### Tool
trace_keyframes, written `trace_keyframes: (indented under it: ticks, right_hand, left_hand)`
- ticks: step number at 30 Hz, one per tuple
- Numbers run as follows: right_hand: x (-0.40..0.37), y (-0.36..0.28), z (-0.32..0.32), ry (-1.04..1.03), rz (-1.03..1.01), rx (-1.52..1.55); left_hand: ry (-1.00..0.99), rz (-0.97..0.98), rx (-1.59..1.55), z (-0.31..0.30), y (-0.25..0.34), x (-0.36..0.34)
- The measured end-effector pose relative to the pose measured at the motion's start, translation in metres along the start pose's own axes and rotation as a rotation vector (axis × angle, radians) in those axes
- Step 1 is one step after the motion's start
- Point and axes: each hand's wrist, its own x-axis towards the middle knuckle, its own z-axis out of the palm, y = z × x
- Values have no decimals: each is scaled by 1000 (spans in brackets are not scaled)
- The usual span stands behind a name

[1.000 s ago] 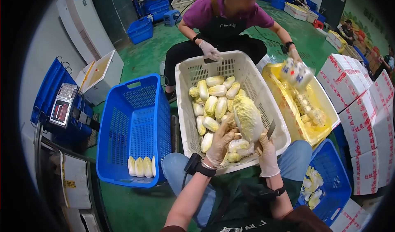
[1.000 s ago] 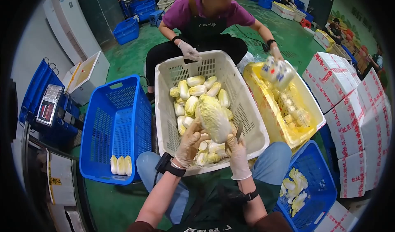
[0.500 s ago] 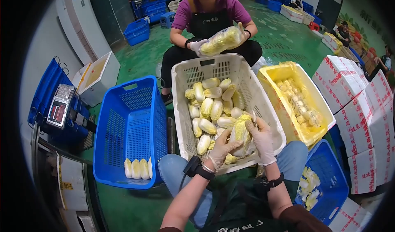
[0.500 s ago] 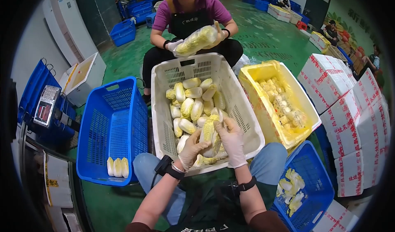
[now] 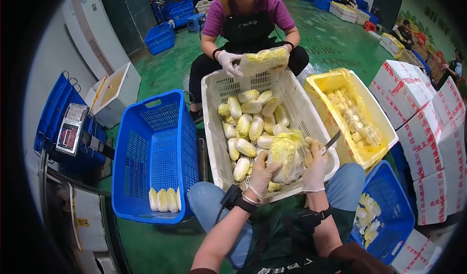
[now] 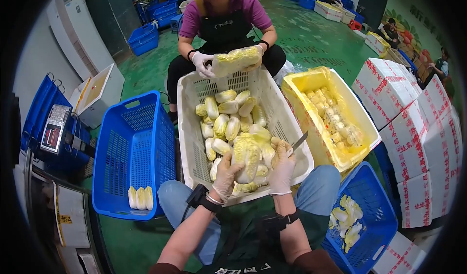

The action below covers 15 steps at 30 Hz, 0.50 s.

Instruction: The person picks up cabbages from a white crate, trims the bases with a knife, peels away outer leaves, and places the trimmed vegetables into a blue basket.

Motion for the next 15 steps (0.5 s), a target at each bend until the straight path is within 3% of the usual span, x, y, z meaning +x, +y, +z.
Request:
trace_keyframes:
  ticks: [4,6,7,11,15]
  right_hand:
    - [-17,-14,21,-144,-101,-202]
    - [-24,-18,26,-387,-100,-470]
    - [-25,-20,30,-403,-145,-641]
    - [-13,-6,22,-511,10,-509]
    - [-12,-1,11,-467,-73,-622]
  left_hand:
    - [48,-3,-149,6,24,-4]
    - [47,72,39,7,27,-4]
    - [43,125,117,5,22,-2]
    - [24,125,154,-3,14,0]
    - [18,164,183,-10,5,4]
